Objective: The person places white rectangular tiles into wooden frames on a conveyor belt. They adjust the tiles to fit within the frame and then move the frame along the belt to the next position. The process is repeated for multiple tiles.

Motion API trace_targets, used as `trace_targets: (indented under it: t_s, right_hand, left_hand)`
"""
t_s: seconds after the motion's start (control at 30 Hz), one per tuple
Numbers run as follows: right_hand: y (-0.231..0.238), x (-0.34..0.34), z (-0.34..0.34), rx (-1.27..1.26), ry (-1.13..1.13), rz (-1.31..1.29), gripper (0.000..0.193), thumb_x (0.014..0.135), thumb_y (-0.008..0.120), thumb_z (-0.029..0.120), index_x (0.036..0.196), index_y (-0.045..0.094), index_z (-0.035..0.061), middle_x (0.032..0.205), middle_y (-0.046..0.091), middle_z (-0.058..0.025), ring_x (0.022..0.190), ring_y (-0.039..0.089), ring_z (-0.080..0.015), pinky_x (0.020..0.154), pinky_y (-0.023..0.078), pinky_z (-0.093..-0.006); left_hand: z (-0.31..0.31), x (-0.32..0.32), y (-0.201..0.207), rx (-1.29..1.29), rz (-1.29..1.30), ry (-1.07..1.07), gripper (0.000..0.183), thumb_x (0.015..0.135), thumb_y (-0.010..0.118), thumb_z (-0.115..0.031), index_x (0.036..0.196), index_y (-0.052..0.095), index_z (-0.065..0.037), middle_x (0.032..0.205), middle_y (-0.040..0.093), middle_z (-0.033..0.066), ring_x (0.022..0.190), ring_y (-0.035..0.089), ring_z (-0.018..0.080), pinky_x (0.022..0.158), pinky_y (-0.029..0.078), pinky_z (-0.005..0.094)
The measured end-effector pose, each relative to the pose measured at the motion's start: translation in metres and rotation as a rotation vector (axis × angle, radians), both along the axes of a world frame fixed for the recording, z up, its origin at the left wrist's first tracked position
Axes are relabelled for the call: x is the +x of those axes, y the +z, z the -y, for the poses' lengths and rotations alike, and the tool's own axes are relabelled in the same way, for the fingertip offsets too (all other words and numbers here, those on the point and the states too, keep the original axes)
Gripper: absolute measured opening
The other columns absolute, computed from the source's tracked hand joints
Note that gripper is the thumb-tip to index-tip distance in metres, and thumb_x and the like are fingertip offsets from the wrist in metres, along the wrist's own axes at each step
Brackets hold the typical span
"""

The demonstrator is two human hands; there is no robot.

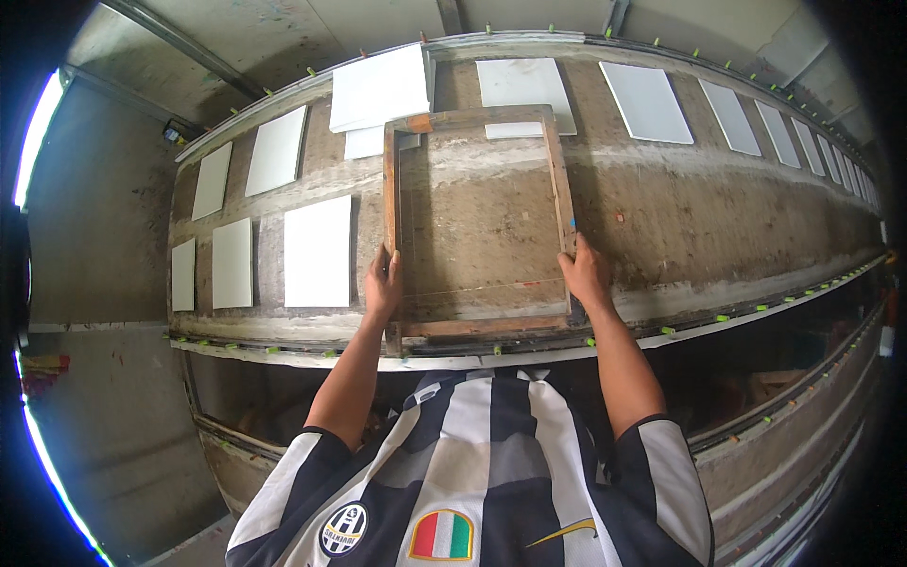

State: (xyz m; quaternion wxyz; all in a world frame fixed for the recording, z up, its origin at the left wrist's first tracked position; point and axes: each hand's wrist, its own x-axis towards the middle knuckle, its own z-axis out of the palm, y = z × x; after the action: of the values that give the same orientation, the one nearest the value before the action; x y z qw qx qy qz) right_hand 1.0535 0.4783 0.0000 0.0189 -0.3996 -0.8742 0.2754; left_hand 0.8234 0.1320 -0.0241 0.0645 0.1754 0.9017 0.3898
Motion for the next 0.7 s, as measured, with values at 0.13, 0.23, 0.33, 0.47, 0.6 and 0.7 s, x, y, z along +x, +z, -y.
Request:
trace_targets:
  t_s: [0.13,0.23,0.33,0.47,0.6,0.7]
  right_hand:
    - [0.005,0.001,0.005,-0.040,0.009,-0.034,0.063,0.091,0.066,0.030,0.143,0.051,-0.0041,0.120,0.068,-0.0283,0.111,0.067,-0.0433,0.094,0.053,-0.0497]
    - [-0.005,0.006,0.009,-0.050,-0.004,-0.060,0.063,0.091,0.067,0.029,0.143,0.051,-0.0040,0.120,0.067,-0.0290,0.111,0.066,-0.0439,0.094,0.053,-0.0498]
    - [-0.002,0.008,0.007,-0.104,0.028,0.004,0.069,0.096,0.065,0.030,0.149,0.042,-0.0066,0.128,0.064,-0.0282,0.113,0.066,-0.0423,0.094,0.054,-0.0488]
    - [0.004,0.008,0.008,-0.093,0.020,-0.004,0.068,0.094,0.066,0.030,0.148,0.044,-0.0054,0.127,0.064,-0.0287,0.114,0.065,-0.0426,0.094,0.054,-0.0489]
    - [0.004,0.007,0.007,-0.107,-0.005,-0.015,0.066,0.091,0.066,0.029,0.145,0.048,-0.0037,0.126,0.066,-0.0287,0.115,0.065,-0.0439,0.096,0.052,-0.0497]
    - [0.007,0.007,0.008,-0.113,0.019,0.008,0.067,0.092,0.066,0.030,0.146,0.046,-0.0049,0.127,0.065,-0.0288,0.116,0.064,-0.0434,0.096,0.053,-0.0492]
  left_hand:
    - [0.007,0.002,-0.001,0.010,-0.017,-0.013,0.057,0.104,0.056,-0.036,0.147,0.049,0.001,0.120,0.063,0.0321,0.109,0.063,0.0489,0.092,0.052,0.0494]
    - [0.011,0.006,-0.002,-0.004,-0.019,-0.019,0.057,0.104,0.055,-0.037,0.147,0.049,0.002,0.120,0.063,0.0320,0.108,0.063,0.0487,0.091,0.052,0.0490]
    - [0.014,0.011,-0.001,-0.047,-0.040,-0.012,0.058,0.104,0.055,-0.037,0.147,0.048,0.002,0.119,0.063,0.0319,0.108,0.064,0.0484,0.091,0.052,0.0487]
    - [0.013,0.014,0.002,-0.047,-0.028,-0.004,0.059,0.105,0.054,-0.037,0.148,0.047,0.002,0.118,0.063,0.0319,0.107,0.064,0.0481,0.090,0.052,0.0489]
    - [0.012,0.015,0.002,-0.045,-0.019,-0.012,0.058,0.105,0.053,-0.037,0.148,0.047,0.001,0.120,0.063,0.0322,0.107,0.064,0.0483,0.090,0.052,0.0492]
    - [0.016,0.015,-0.003,-0.051,-0.007,-0.017,0.058,0.106,0.052,-0.036,0.151,0.044,-0.002,0.123,0.061,0.0325,0.109,0.062,0.0493,0.091,0.052,0.0494]
